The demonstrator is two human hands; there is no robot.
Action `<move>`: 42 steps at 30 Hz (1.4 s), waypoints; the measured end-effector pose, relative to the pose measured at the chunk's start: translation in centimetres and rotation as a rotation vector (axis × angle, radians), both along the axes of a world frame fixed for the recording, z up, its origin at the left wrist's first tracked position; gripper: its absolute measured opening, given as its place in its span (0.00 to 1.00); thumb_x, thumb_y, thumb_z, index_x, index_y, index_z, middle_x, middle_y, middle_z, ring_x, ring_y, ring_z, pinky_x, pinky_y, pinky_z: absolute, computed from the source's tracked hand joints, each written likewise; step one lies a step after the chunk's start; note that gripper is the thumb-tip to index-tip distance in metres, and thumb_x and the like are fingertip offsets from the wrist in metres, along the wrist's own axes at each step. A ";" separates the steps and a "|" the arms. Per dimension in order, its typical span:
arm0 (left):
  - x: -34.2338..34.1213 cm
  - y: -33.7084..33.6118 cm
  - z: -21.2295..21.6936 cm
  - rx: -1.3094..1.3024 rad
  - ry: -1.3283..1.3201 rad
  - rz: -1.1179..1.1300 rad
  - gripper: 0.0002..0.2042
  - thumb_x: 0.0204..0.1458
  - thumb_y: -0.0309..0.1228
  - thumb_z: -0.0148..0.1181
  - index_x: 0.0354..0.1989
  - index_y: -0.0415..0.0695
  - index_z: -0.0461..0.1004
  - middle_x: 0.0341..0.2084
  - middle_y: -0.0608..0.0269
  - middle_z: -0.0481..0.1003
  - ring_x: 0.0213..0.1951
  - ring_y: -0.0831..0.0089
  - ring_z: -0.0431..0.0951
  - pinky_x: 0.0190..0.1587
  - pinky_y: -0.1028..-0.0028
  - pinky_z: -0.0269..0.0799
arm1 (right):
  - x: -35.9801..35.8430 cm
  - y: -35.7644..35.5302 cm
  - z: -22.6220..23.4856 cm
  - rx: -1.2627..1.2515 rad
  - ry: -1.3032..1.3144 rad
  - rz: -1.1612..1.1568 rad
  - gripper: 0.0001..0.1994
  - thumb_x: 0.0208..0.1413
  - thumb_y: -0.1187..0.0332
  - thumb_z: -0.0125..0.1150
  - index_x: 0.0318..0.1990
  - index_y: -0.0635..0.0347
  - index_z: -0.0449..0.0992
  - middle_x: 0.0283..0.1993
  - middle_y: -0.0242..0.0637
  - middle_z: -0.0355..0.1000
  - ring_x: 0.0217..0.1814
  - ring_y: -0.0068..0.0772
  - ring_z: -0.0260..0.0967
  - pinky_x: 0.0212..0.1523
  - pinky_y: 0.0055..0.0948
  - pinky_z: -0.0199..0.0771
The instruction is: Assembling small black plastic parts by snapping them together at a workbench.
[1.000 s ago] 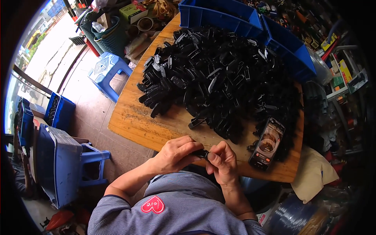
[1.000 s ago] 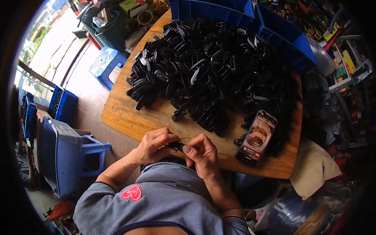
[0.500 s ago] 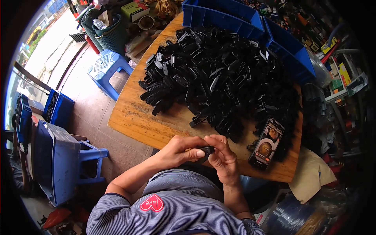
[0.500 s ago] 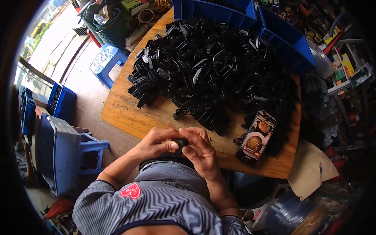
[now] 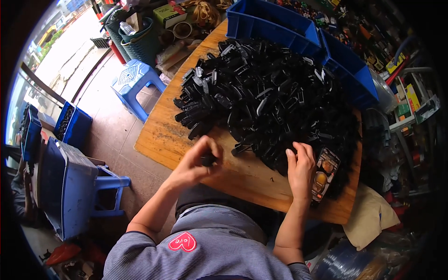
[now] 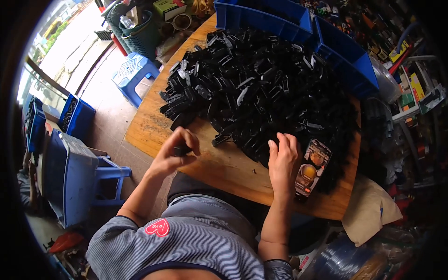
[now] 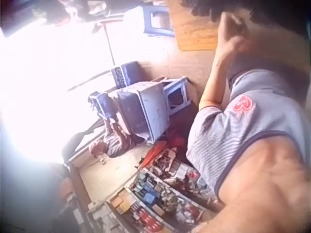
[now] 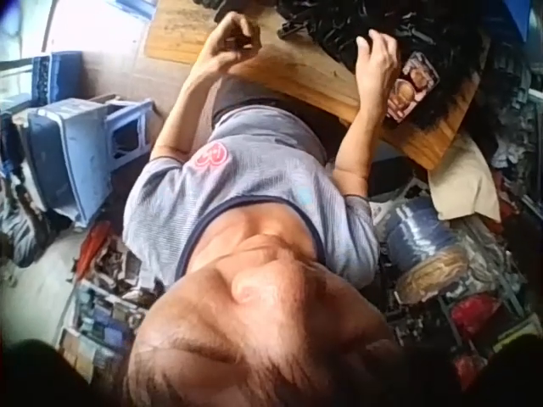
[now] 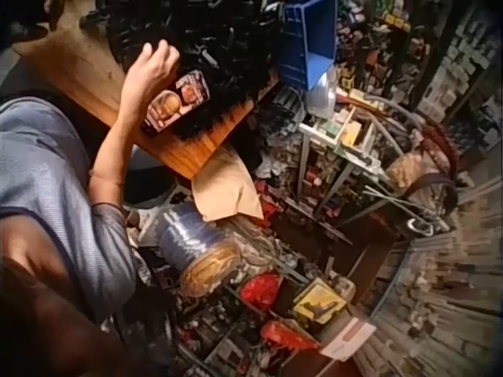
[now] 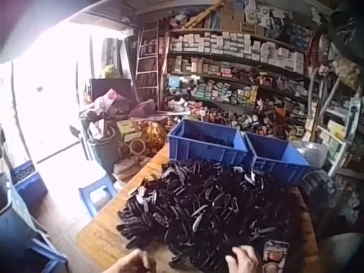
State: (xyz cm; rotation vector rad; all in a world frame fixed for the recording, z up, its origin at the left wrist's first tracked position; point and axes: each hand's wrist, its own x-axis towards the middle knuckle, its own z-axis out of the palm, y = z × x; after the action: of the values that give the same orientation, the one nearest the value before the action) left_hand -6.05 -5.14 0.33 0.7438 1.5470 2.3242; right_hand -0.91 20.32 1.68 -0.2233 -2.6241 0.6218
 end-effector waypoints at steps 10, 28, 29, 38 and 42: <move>-3.1 -3.5 -0.6 -1.161 0.529 0.688 0.08 0.44 0.31 0.61 0.28 0.44 0.68 0.26 0.61 0.68 0.30 0.61 0.71 0.32 0.67 0.67 | 0.1 -0.3 0.1 -0.189 -0.074 0.034 0.11 0.45 0.77 0.60 0.38 0.65 0.71 0.32 0.36 0.66 0.25 0.25 0.60 0.28 0.24 0.63; 0.9 3.0 2.2 -0.023 -0.327 -0.389 0.18 0.43 0.24 0.60 0.46 0.41 0.72 0.54 0.53 0.64 0.39 0.71 0.76 0.39 0.77 0.70 | 2.4 -5.7 1.1 -1.840 0.072 0.393 0.10 0.51 0.71 0.59 0.37 0.60 0.64 0.34 0.37 0.68 0.30 0.30 0.72 0.32 0.28 0.76; 0.9 3.3 1.6 -0.136 -0.086 -0.294 0.17 0.44 0.25 0.61 0.46 0.41 0.72 0.50 0.55 0.67 0.38 0.72 0.75 0.38 0.76 0.70 | 2.4 -5.7 1.1 -1.813 0.081 0.372 0.10 0.51 0.70 0.59 0.36 0.60 0.64 0.34 0.37 0.68 0.29 0.28 0.70 0.30 0.26 0.75; 1.0 3.3 0.7 -0.330 0.266 -0.070 0.16 0.44 0.32 0.64 0.41 0.39 0.73 0.31 0.61 0.74 0.30 0.72 0.73 0.33 0.74 0.68 | 2.6 -6.3 0.6 -1.524 0.032 0.365 0.09 0.49 0.74 0.62 0.32 0.61 0.66 0.31 0.35 0.67 0.24 0.21 0.65 0.24 0.17 0.66; 0.9 3.1 1.0 -0.362 0.397 -0.069 0.15 0.45 0.31 0.63 0.41 0.39 0.73 0.28 0.59 0.72 0.29 0.70 0.72 0.32 0.72 0.68 | 3.0 -5.3 0.5 -1.606 -0.131 0.402 0.09 0.49 0.75 0.61 0.30 0.60 0.65 0.27 0.33 0.65 0.18 0.20 0.62 0.19 0.16 0.64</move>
State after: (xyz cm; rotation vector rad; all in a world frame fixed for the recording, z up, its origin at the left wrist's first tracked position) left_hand -5.12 -2.05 1.34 1.1836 1.9934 1.8425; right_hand 2.10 15.05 2.14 -0.1659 -1.5953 2.7180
